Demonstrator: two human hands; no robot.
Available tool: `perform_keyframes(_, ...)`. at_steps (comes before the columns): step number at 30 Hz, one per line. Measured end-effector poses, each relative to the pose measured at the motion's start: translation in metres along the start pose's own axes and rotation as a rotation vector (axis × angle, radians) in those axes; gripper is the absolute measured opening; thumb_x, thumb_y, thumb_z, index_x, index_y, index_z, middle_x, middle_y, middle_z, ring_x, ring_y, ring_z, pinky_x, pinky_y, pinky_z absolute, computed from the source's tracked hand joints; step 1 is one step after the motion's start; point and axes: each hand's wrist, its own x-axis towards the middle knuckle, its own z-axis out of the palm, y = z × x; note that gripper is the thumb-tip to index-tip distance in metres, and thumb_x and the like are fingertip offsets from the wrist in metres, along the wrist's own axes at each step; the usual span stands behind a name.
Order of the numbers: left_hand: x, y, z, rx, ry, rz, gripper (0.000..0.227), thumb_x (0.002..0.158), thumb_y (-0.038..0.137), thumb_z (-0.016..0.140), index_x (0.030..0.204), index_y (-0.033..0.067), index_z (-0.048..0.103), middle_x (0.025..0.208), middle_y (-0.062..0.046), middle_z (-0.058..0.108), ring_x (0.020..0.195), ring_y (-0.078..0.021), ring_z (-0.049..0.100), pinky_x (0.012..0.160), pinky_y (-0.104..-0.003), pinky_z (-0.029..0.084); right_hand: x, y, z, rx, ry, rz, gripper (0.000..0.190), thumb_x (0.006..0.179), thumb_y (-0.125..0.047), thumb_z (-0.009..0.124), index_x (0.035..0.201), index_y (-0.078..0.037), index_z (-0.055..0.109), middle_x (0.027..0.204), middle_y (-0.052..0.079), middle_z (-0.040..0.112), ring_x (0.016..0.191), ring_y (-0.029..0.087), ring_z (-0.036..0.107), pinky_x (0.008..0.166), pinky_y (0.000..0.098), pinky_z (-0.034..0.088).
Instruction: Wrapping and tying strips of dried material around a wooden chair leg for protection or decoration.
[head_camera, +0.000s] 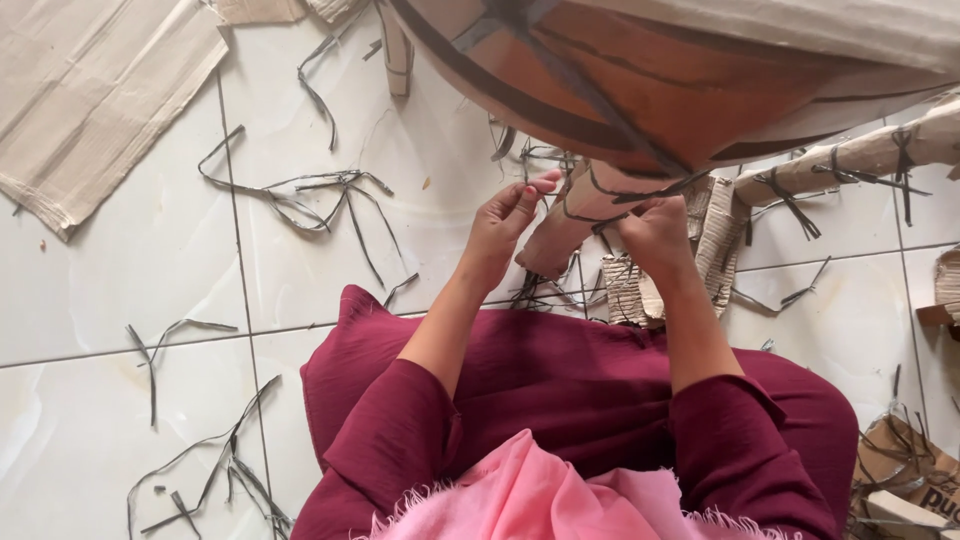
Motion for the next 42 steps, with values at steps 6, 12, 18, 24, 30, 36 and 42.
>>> perform_keyframes(6, -0.012, 0.015, -0.016, 0.012, -0.016, 0.049, 0.023, 0.105, 0.037, 0.062, 0.103, 0.0191, 0.076, 0.109, 0.002, 0.076, 0.108, -0.0063, 0.065, 0.100, -0.030, 0.052, -0.024, -0.040, 0.007, -0.118, -0.034, -0.004, 0.010, 0.092, -0.002, 0.079, 0.098, -0.009, 0.081, 0.073, 0.008, 0.070, 0.081, 0.006, 0.057, 0.073, 0.0318, 0.053)
perform_keyframes(12, -0.045, 0.041, -0.020, 0.575, -0.159, 0.417, 0.003, 0.092, 0.014, 0.078, 0.090, 0.0166, 0.077, 0.098, 0.001, 0.078, 0.101, -0.0218, 0.075, 0.094, -0.036, 0.057, -0.053, -0.045, 0.021, -0.282, 0.034, -0.233, 0.003, 0.095, -0.002, 0.079, 0.097, -0.001, 0.077, 0.084, 0.016, 0.072, 0.084, 0.036, 0.072, 0.076, 0.0413, 0.056)
perform_keyframes(18, -0.043, 0.030, -0.012, 0.812, -0.129, 0.353, 0.002, 0.094, 0.022, 0.073, 0.095, 0.0219, 0.074, 0.084, 0.001, 0.075, 0.087, -0.0242, 0.074, 0.084, -0.041, 0.058, -0.066, -0.024, 0.033, -0.494, 0.126, -0.467, 0.008, 0.097, -0.001, 0.075, 0.101, -0.007, 0.078, 0.079, 0.006, 0.065, 0.072, 0.028, 0.069, 0.070, 0.0339, 0.056)
perform_keyframes(24, -0.045, 0.021, -0.007, 0.740, -0.198, 0.308, 0.007, 0.089, 0.024, 0.076, 0.096, 0.0211, 0.075, 0.079, -0.004, 0.076, 0.087, -0.0301, 0.074, 0.084, -0.041, 0.057, -0.065, -0.030, 0.017, -0.553, 0.154, -0.410, 0.003, 0.098, -0.001, 0.073, 0.098, -0.003, 0.076, 0.079, 0.013, 0.065, 0.076, 0.036, 0.068, 0.068, 0.0430, 0.054)
perform_keyframes(30, -0.042, 0.029, -0.010, 0.703, -0.246, 0.265, 0.011, 0.086, 0.022, 0.079, 0.096, 0.0196, 0.075, 0.079, -0.002, 0.077, 0.084, -0.0264, 0.075, 0.084, -0.040, 0.057, -0.066, -0.023, 0.017, -0.484, 0.095, -0.325, 0.007, 0.097, 0.001, 0.075, 0.097, -0.005, 0.078, 0.079, 0.011, 0.069, 0.076, 0.033, 0.070, 0.071, 0.0401, 0.055)
perform_keyframes(36, -0.043, 0.023, -0.009, 0.680, -0.236, 0.275, 0.010, 0.086, 0.022, 0.080, 0.095, 0.0184, 0.077, 0.077, -0.003, 0.077, 0.078, -0.0274, 0.074, 0.081, -0.040, 0.058, -0.083, -0.051, 0.038, -0.403, 0.077, -0.260, 0.009, 0.096, -0.001, 0.075, 0.099, -0.009, 0.078, 0.079, 0.009, 0.070, 0.076, 0.031, 0.071, 0.070, 0.0393, 0.056)
perform_keyframes(42, -0.044, 0.020, -0.002, 0.705, -0.150, 0.312, 0.010, 0.088, 0.028, 0.078, 0.093, 0.0198, 0.076, 0.073, -0.003, 0.074, 0.075, -0.0272, 0.073, 0.078, -0.038, 0.058, -0.087, -0.066, 0.047, -0.313, 0.105, -0.307, 0.006, 0.095, 0.002, 0.072, 0.095, -0.004, 0.075, 0.069, 0.010, 0.061, 0.060, 0.028, 0.064, 0.055, 0.0345, 0.051)
